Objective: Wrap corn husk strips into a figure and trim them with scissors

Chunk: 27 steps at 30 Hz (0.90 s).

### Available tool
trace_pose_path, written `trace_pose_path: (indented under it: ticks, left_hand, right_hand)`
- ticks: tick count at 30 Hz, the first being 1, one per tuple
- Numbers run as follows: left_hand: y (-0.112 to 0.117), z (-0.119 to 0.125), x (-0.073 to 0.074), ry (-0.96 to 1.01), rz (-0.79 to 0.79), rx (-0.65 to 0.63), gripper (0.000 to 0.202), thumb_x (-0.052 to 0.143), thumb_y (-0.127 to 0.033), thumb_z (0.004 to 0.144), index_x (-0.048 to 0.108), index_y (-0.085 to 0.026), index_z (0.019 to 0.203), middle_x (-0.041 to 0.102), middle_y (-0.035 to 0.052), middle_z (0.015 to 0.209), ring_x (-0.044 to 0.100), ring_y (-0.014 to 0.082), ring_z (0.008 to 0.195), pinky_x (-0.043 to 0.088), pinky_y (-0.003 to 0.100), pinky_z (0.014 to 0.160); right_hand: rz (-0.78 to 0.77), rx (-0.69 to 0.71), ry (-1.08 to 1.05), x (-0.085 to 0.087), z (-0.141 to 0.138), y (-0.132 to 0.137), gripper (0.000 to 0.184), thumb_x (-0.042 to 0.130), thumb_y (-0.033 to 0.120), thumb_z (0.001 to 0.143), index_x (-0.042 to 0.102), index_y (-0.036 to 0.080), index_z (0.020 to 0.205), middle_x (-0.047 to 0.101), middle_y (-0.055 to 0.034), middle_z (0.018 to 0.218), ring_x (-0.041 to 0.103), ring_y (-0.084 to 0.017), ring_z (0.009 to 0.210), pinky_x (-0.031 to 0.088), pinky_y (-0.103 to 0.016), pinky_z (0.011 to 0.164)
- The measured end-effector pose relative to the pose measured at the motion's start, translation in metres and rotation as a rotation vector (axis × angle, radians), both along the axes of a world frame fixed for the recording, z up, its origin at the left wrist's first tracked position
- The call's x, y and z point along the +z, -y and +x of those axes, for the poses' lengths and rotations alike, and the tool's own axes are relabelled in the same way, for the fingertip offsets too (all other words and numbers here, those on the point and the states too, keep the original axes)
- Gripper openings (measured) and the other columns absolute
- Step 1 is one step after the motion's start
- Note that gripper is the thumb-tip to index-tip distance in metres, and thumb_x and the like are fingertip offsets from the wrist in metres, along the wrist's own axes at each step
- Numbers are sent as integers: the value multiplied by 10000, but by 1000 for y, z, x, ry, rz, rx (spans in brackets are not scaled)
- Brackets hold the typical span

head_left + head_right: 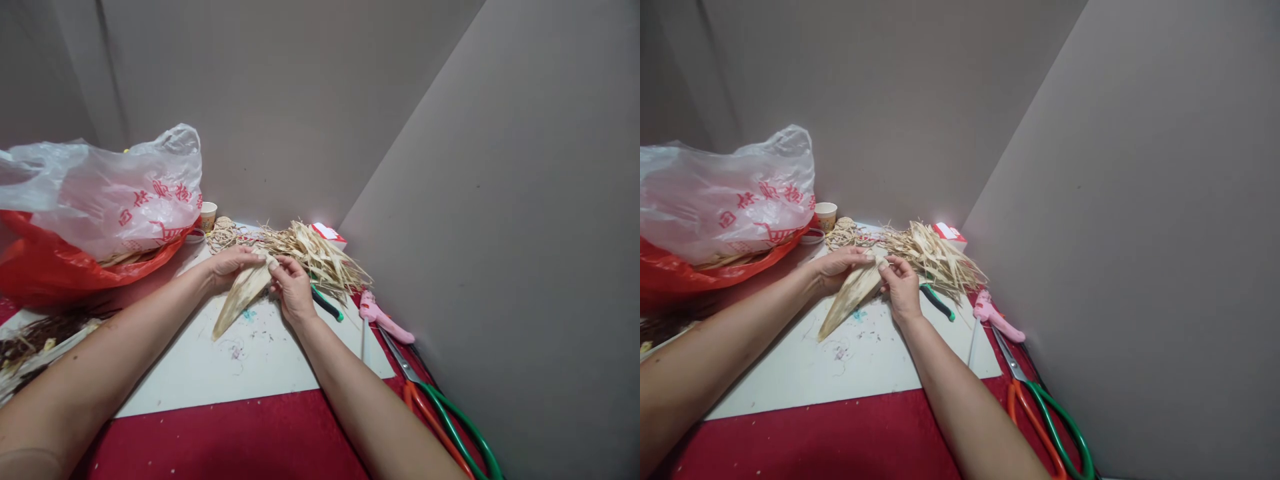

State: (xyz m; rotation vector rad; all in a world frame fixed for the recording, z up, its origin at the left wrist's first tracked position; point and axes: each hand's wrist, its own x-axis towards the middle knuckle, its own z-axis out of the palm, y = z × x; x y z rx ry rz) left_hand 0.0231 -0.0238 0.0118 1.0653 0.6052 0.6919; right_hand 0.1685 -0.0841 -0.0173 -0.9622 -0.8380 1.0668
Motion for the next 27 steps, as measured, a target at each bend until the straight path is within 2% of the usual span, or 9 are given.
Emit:
trace_pose_path:
  ticks: [3,6,9,13,17,24,27]
  left_hand:
    - [1,2,-4,31,-50,-91,230,801,-191,635,650,-98,780,709,108,730,665,200,636,534,365,709]
    - [-2,4,-8,38,-52,-40,222,800,-158,622,639,-105,764,712,95,713,662,183,614,539,340,693]
    - [-4,4,-9,33,-56,-9,233,797,-152,617,643,-105,785,719,98,730,666,181,613,542,322,671]
    - [-1,3,-5,31,-84,-52,263,800,-154,597,659,-98,812,723,102,741,674,193,620,549,332,670]
    - [3,4,-4,27,-55,-96,270,818,-148,566,679,-81,788,721,102,727,675,186,626,542,303,669]
    - [-1,2,-9,-10,10,12,281,825,-193,554,689,-87,775,709,82,682,658,176,582,530,299,619]
    - [-4,2,-10,-52,43,39,257,816,-194,542,677,-91,732,701,76,663,651,174,566,518,282,583]
  right_hand:
    - [10,-9,10,0,0,1,376,788,330,583,639,210,906,471,87,614,401,-55,465,365,-187,407]
    - [-1,-11,-31,0,0,1,394,794,316,589,638,212,936,480,90,595,419,-58,468,381,-181,415]
    - [-24,-11,-80,1,1,1,360,804,321,585,636,187,874,525,75,603,464,-59,491,394,-167,420]
    - [-34,-21,-89,2,0,2,338,817,295,557,640,167,815,562,60,629,486,-54,499,395,-153,406]
    - [-25,-2,-88,1,0,2,376,813,280,574,637,183,892,556,68,586,507,-70,503,419,-152,410]
    - [-135,71,-119,-5,1,1,378,828,321,556,616,163,826,591,47,613,536,-72,473,412,-148,357]
    - [-161,98,-58,-4,0,2,342,808,341,564,618,148,773,589,40,557,515,-66,423,396,-145,345]
